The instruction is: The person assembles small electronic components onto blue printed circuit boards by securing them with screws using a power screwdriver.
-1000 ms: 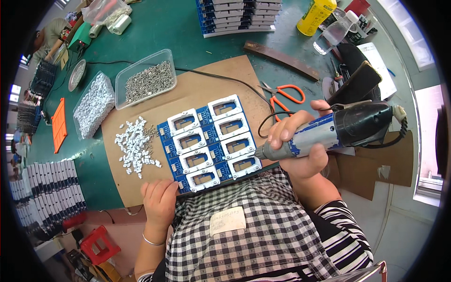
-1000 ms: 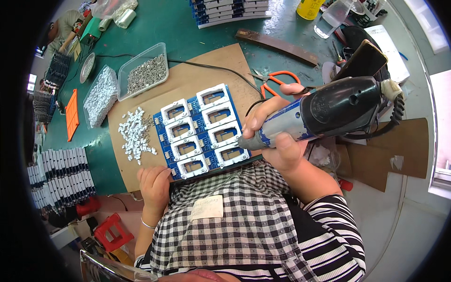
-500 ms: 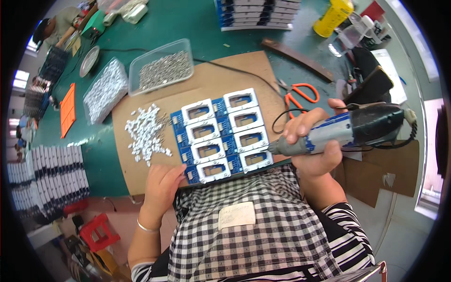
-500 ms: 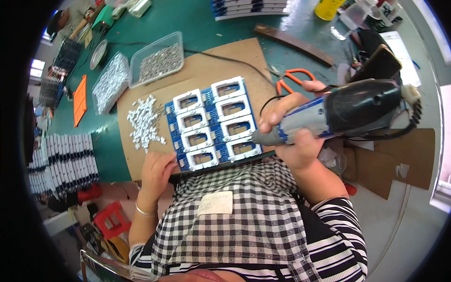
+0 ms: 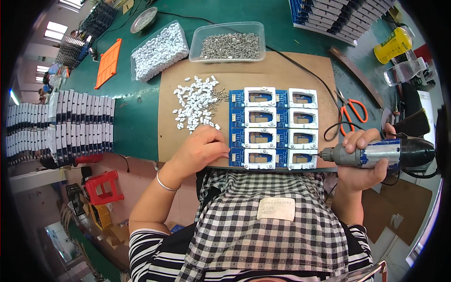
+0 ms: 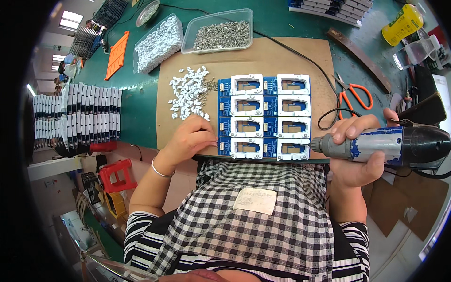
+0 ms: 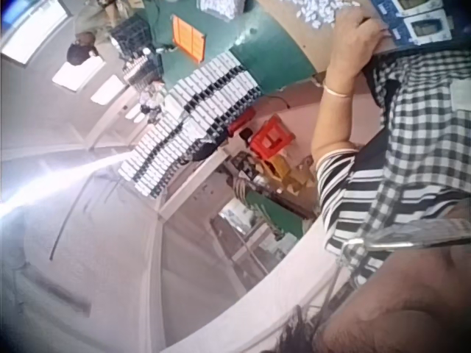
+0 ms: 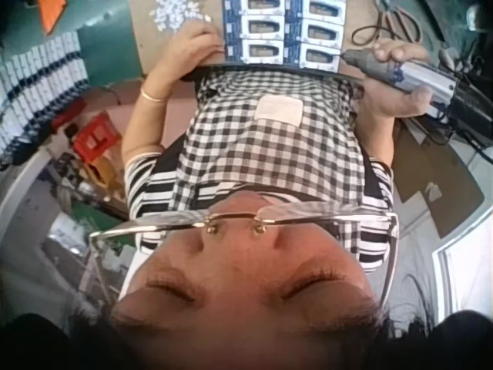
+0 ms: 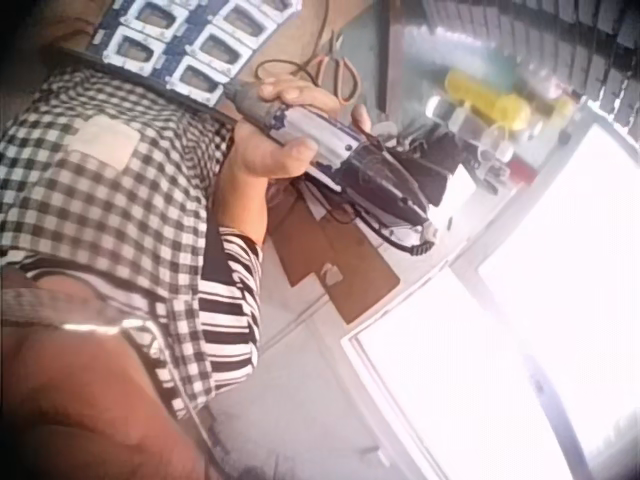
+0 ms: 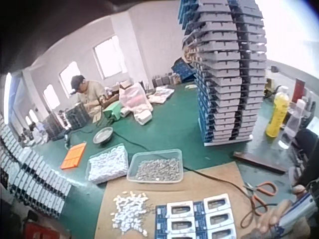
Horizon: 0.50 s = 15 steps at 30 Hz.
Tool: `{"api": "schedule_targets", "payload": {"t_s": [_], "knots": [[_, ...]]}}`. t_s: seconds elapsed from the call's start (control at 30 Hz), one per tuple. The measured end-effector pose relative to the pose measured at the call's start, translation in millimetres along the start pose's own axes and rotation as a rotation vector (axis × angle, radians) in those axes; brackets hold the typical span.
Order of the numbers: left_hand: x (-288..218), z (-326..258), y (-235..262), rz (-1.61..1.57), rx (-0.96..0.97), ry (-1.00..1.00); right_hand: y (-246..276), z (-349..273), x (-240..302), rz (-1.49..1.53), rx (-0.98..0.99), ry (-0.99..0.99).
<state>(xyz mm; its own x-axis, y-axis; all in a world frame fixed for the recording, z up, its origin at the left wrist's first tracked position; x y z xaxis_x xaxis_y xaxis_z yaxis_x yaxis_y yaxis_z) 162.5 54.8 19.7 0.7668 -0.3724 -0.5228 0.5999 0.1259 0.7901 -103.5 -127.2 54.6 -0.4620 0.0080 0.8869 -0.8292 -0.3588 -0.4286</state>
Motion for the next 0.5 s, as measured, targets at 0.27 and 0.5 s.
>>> {"api": "schedule_targets", "payload": {"t_s": [0.27, 0.5], "knots": [[-8.0, 7.3, 3.2, 0.113, 0.071, -0.197, -0.7, 1.5, -1.0, 0.117, 0.061, 0.017], [-12.6, 6.7, -2.9, -0.007, -0.029, -0.032, -0.5, 8.5, 5.8, 0.122, 0.091, 0.091]]}}
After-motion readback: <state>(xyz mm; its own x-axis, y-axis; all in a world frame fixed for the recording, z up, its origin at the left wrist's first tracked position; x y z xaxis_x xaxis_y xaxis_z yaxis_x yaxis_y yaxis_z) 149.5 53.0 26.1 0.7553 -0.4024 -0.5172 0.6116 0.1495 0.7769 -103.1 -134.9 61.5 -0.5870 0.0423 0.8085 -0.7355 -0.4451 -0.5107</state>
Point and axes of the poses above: each hand's wrist, its own z-axis towards the middle knuckle, its own y-axis out of the back of the hand, x = y × z, the point moved 4 cm from there along z, towards the middle knuckle, and after that the axes turned 8 degrees about -y, right-handed, at the moved point
